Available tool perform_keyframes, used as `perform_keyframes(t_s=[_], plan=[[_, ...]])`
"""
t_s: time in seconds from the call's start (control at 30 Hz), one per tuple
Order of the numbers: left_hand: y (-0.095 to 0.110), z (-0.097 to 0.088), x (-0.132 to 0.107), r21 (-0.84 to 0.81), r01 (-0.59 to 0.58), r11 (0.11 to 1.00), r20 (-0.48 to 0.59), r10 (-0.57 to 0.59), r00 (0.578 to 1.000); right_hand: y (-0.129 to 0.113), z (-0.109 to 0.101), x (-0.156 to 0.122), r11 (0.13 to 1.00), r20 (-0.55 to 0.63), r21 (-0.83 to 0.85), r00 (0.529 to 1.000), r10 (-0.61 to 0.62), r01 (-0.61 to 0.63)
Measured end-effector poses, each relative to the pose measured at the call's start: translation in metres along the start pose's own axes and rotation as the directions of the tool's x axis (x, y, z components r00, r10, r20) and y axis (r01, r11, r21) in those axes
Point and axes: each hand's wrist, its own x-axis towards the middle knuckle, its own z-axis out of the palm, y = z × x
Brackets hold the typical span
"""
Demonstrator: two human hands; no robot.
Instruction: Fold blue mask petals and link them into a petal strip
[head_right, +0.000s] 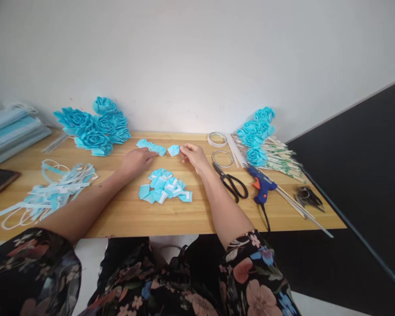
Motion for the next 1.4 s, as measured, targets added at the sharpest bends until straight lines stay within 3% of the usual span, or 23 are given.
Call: perform_keyframes(t_s=[0.23,0.5,0.83,1.4], plan=[[-0.002,0.001,0.0,-0.009,-0.024,1.0,0.026,0.024,0.999,-0.025,0.014,0.014,0.943,0.091,-0.306,0.982,0.166,-0.131],[-0.004,0.002,0.0,-0.028,-0.042,0.999,0.021,0.043,0.999,-0.022,0.036,0.03,0.89,0.083,-0.354,0.938,0.337,-0.288],[-0.006,0.007,0.001,-0.064,-0.052,0.997,0.004,0.053,0.999,-0.021,0.036,0.038,0.862,0.045,-0.368,0.92,0.39,-0.347],[-0.004,0.003,0.0,-0.072,-0.045,0.996,0.02,0.047,0.999,-0.019,0.043,0.039,0.81,-0.013,-0.492,0.932,0.361,-0.32]])
